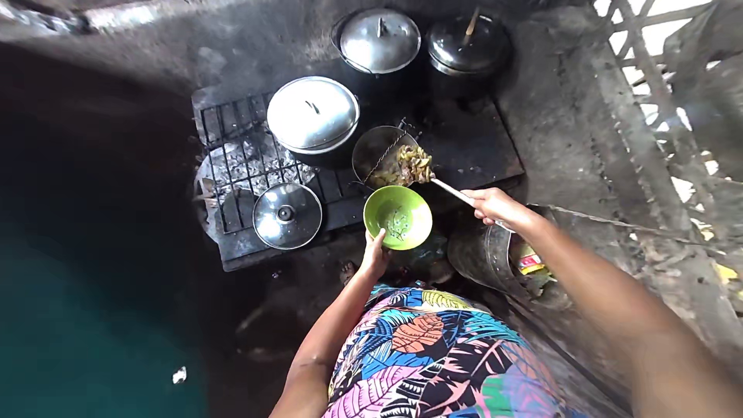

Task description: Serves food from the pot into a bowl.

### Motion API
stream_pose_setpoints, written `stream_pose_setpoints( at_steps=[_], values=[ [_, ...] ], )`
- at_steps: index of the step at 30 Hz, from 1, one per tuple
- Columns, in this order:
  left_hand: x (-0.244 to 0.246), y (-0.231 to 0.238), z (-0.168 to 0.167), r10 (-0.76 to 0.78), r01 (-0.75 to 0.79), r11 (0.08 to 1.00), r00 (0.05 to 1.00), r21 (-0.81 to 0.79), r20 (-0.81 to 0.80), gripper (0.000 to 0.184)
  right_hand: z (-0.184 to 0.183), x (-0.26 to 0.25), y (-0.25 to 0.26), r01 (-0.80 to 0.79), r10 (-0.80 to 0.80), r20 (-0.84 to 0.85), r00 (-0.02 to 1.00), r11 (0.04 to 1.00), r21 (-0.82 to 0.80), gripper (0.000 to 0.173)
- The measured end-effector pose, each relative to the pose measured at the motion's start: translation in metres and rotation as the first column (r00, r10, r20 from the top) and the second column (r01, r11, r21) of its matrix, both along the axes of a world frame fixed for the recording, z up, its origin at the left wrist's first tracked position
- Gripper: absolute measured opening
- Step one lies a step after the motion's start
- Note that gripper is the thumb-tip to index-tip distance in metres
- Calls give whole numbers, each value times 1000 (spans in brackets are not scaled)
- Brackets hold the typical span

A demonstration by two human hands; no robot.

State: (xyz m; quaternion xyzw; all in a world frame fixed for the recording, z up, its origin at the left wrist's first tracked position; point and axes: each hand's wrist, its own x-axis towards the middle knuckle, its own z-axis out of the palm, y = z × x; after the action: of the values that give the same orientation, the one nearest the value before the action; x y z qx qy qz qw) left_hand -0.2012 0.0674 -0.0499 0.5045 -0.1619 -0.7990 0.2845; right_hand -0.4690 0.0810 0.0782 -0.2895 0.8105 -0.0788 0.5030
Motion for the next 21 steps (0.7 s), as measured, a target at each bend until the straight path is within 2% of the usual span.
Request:
stream_pose_setpoints(
  at_steps=[3,6,7,11,13,15,17,21],
  values=[
    [-15,-1,-4,-11,11,999,1000,-34,-12,54,17,-8,26,-197,197,-82,977,980,16,45],
    [-29,-5,1,-6,4,999,998,-45,-57,53,24,-4,56,-388,372,-202,906,921,-44,42],
    [-34,-7,4,6,-9,999,997,-42,-72,52,22,-2,65,-451,425,-263,866,891,-46,42],
    [-33,-6,11,-20,12,997,995,-81,-103,48,33,18,81,-600,593,-464,658,785,154,45],
    [-25,-3,9,-35,27,996,995,-85,-95,49,37,21,89,-640,599,-580,553,751,165,47],
    [-15,1,9,-36,27,996,994,-88,-104,48,37,19,97,-686,537,-697,475,722,89,50],
    [-8,4,10,-23,11,995,992,-95,-124,46,40,17,104,-720,459,-767,448,694,-5,48],
    [5,1,5,-41,28,993,993,-115,-113,46,48,20,113,-762,368,-840,400,642,-82,49]
  ],
)
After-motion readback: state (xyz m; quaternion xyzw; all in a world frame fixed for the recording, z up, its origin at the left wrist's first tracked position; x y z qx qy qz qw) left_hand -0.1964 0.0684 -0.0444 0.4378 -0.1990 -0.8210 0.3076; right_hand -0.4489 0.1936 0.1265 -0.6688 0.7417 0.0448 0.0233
